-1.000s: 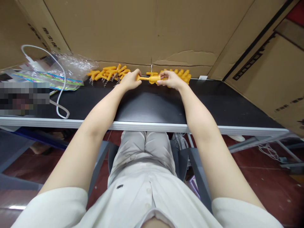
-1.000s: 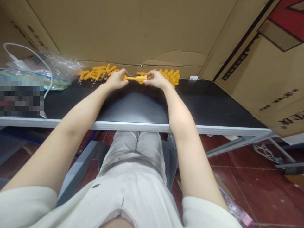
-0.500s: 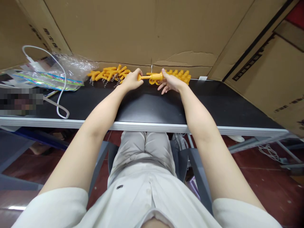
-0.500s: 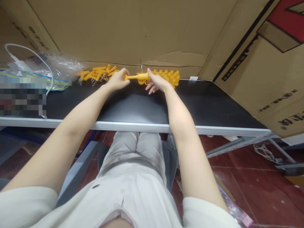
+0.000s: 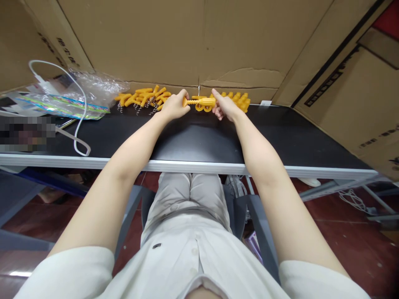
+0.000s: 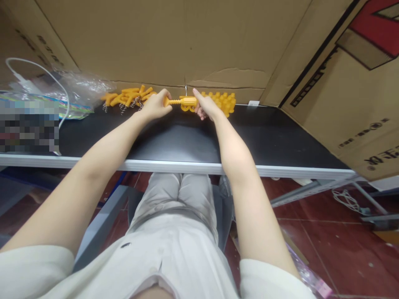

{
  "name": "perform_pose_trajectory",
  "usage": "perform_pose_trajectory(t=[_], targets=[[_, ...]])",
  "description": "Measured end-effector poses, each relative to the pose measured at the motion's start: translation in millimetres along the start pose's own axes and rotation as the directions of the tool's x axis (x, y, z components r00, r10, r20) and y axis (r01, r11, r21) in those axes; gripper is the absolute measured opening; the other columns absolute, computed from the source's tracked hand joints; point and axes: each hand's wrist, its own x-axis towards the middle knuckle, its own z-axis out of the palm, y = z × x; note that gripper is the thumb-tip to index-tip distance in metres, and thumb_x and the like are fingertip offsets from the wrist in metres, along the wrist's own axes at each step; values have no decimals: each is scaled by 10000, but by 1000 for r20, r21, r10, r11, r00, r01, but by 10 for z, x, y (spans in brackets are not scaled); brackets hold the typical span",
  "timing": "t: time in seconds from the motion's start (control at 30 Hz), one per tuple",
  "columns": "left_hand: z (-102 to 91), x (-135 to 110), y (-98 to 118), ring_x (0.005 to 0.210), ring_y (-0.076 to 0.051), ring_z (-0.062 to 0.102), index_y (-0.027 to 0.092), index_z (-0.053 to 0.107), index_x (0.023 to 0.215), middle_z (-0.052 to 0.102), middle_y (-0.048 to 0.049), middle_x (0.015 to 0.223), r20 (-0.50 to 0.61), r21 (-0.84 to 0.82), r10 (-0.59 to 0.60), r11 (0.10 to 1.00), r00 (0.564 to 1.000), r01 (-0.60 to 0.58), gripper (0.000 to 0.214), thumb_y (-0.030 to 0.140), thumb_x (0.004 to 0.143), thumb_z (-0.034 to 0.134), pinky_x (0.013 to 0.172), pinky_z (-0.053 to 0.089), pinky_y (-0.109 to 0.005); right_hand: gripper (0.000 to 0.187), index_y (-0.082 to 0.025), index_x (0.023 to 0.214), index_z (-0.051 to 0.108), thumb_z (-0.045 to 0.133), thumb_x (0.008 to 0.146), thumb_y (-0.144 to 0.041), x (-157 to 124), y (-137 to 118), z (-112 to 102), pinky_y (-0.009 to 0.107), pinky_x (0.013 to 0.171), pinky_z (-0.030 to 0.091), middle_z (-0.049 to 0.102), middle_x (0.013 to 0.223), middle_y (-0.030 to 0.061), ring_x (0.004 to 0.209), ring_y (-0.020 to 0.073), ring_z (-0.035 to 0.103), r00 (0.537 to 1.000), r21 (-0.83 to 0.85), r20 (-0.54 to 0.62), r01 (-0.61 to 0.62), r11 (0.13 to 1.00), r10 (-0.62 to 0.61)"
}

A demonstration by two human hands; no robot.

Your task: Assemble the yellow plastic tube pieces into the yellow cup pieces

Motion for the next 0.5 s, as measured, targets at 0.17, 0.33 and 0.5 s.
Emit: perform_pose_trajectory(t=[0.17,0.33,0.5], targets=[[17,31,-50,1394,-422,604,262,603,895,606,-37,881,-5,-20,-4,1000,1000,4,407,-20,612,683,1284,393,-474,1088,-162,774,700,80,966,-1034,-77,-129,-32,351,723,591,612,626,85,554,166,605,984,-128,26,-174,976,179],[-19,59,-131,1407,-433,593,274,610,895,652,-67,921,0,-31,-27,999,1000,27,403,11,602,698,1258,424,-465,747,-166,1033,659,259,1178,-779,-139,-190,-61,242,537,405,760,822,67,503,108,606,986,94,75,-156,983,149],[-42,73,-158,1452,-449,568,268,596,890,661,-101,948,6,-63,-55,996,998,55,418,36,566,722,1218,472,-439,416,-207,1157,704,939,947,-478,-127,-119,-65,266,647,590,791,978,42,676,149,735,997,109,72,-8,994,1]])
